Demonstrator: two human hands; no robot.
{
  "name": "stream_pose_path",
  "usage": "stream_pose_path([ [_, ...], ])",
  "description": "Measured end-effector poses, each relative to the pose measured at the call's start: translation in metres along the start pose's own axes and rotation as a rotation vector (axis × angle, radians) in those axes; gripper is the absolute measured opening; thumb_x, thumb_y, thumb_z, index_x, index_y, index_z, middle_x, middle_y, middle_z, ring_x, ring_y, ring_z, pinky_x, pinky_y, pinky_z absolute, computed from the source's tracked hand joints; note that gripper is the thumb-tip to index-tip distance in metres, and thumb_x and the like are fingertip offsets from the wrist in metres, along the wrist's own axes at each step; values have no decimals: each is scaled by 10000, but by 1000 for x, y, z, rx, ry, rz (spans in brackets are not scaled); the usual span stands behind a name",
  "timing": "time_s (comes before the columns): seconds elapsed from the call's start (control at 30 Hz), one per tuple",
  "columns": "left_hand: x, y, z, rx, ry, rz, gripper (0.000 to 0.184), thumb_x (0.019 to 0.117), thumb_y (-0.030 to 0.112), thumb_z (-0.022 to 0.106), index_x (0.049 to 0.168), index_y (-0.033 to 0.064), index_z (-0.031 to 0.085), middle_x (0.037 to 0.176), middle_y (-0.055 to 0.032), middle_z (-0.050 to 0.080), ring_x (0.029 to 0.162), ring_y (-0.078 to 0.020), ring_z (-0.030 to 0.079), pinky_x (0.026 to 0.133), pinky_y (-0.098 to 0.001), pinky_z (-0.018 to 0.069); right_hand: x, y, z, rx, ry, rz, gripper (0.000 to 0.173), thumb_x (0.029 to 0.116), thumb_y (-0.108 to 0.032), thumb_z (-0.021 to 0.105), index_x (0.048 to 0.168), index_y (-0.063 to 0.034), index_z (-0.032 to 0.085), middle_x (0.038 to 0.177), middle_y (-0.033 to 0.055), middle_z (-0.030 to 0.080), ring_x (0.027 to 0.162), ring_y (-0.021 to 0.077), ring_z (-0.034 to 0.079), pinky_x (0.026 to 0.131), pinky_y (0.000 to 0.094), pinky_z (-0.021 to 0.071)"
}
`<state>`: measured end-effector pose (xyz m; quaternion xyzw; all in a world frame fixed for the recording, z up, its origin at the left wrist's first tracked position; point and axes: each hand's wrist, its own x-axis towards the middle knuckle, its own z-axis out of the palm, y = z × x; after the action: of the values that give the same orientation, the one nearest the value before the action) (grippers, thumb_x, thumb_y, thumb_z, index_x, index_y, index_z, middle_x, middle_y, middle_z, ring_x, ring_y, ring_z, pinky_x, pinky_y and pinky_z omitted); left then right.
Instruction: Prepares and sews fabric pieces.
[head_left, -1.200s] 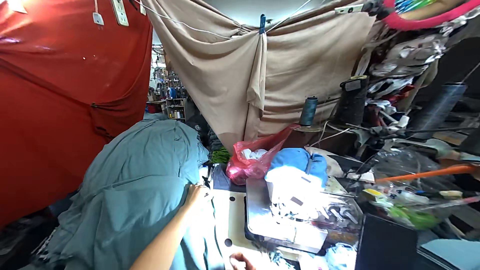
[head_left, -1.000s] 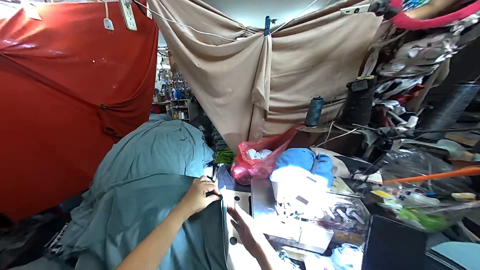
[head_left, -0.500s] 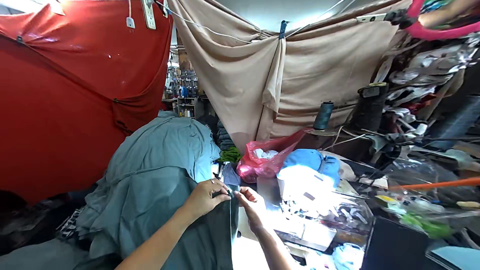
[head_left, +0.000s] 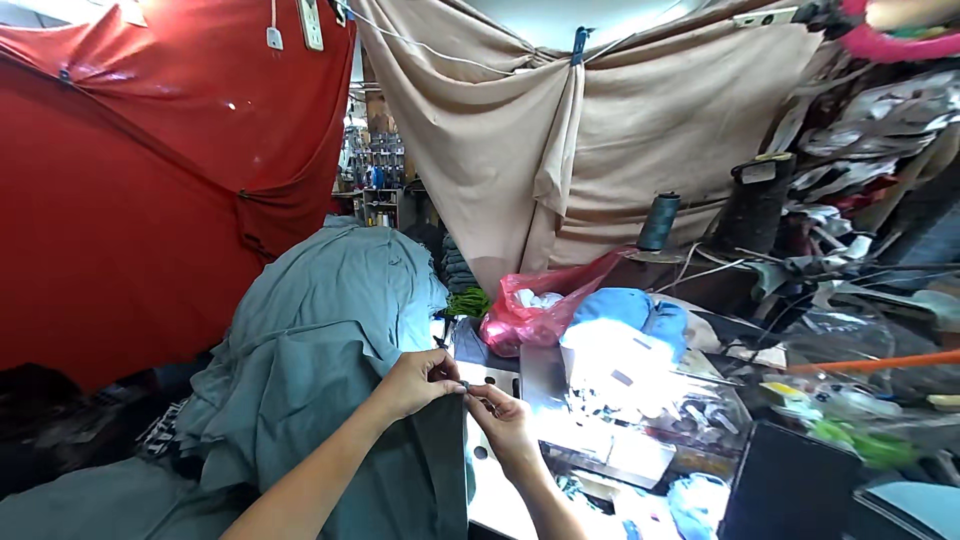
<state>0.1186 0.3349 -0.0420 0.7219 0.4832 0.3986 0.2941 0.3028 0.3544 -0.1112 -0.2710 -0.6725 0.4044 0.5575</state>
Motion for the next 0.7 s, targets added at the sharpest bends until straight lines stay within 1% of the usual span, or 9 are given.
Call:
stream_pose_path([
  [0.07,-1,2,-2,48,-21,22,146,911,135,773,1025,44,776,962,-15,723,872,-21,655,844,-195,541,-2,0,0,-23,-7,-63,182,928,-92,637,1023,1,762,938,30,756,855,23,695,804,197,573],
  [0.13,-2,8,-5,82,-14,41,90,901,125,781,956,55,797,944,-12,723,891,-21,649,845,-198,533,-3,-5,2,-54,0,-73,203,906,-131,669,1037,14,723,936,40,742,855,38,700,799,209,583],
  [0.23,-2,13,-14,102,1,131,72,880,98,792,922,41,791,902,-22,725,847,-43,655,803,-229,546,-4,-18,7,-146,-15,7,230,879,-207,746,991,-9,708,889,26,725,808,43,690,740,209,576],
  [0.33,-3,22,-25,96,48,215,47,866,62,792,901,31,786,894,-25,734,845,-55,672,801,-233,559,-8,-17,6,-243,-99,91,188,903,-225,726,949,-45,753,847,10,733,762,27,663,713,218,541],
  [0.4,-2,24,-35,84,85,271,51,861,58,791,907,37,788,905,-12,740,857,-32,674,812,-212,558,-17,0,5,-253,-169,155,197,913,-236,721,929,-43,756,824,8,721,740,27,641,696,228,524],
  [0.53,-6,25,-55,46,152,320,61,868,62,784,925,41,788,913,10,742,858,-8,675,813,-191,564,-54,44,-1,-16,-279,351,183,920,-220,735,855,-50,714,763,-32,673,722,21,624,728,238,536],
  [0.6,-11,27,-65,78,193,320,60,883,68,767,934,41,787,925,11,742,864,-5,671,814,-185,559,-71,47,-3,104,-288,449,134,947,-167,711,896,-43,717,770,-39,681,705,11,618,704,215,529],
  [0.67,-17,26,-72,128,244,323,72,905,75,742,953,40,784,933,9,738,875,-2,669,824,-182,553,-82,52,-4,191,-272,461,108,959,-136,680,921,-41,715,769,-41,686,687,15,623,668,212,534],
  [0.7,-19,25,-73,153,273,323,78,915,83,734,960,39,781,939,9,737,879,-1,669,828,-181,554,-85,53,-5,213,-261,447,105,960,-130,677,923,-40,714,776,-38,691,700,25,636,684,222,549],
])
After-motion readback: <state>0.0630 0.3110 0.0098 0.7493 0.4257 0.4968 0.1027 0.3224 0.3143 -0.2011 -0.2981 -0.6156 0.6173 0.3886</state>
